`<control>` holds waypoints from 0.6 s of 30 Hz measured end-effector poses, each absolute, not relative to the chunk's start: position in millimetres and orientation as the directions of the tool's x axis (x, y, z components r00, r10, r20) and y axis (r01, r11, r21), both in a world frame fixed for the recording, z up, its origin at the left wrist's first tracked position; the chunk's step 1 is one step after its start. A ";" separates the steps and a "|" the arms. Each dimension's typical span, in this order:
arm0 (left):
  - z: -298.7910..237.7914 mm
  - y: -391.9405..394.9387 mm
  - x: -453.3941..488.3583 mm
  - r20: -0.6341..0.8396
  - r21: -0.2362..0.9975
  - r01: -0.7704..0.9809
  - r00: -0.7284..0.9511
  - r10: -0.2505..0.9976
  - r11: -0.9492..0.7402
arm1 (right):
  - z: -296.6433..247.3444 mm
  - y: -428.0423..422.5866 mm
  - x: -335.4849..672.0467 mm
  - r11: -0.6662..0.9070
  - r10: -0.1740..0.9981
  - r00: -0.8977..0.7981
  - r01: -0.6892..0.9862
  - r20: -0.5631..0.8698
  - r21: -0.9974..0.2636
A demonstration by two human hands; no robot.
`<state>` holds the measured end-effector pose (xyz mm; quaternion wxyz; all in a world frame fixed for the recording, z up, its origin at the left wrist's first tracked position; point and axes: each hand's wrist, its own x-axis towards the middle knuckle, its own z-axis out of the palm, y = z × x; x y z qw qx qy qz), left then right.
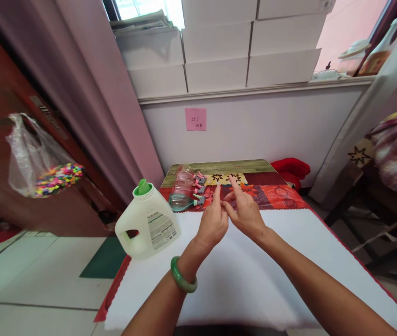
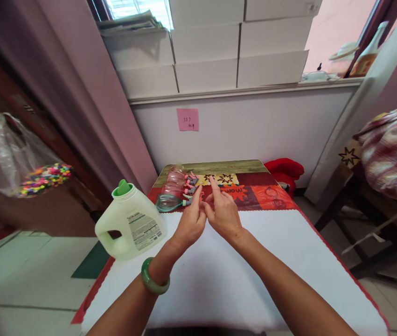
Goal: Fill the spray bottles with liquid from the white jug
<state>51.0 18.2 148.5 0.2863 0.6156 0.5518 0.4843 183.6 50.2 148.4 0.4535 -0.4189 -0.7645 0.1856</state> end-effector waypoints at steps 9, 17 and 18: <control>153.6 26.9 49.4 0.183 0.976 0.166 -0.298 0.937 -0.138 | 161.2 38.1 175.5 0.135 0.969 -0.202 -0.058 0.144 -0.989; 210.9 47.6 56.2 -0.006 0.989 0.149 -0.104 0.995 0.021 | 205.0 80.4 172.9 -0.026 0.934 -0.357 -0.095 0.010 -0.995; 215.0 51.1 57.8 -0.019 0.989 0.142 -0.107 0.994 0.035 | 208.7 83.3 171.5 -0.048 0.930 -0.367 -0.097 -0.009 -0.994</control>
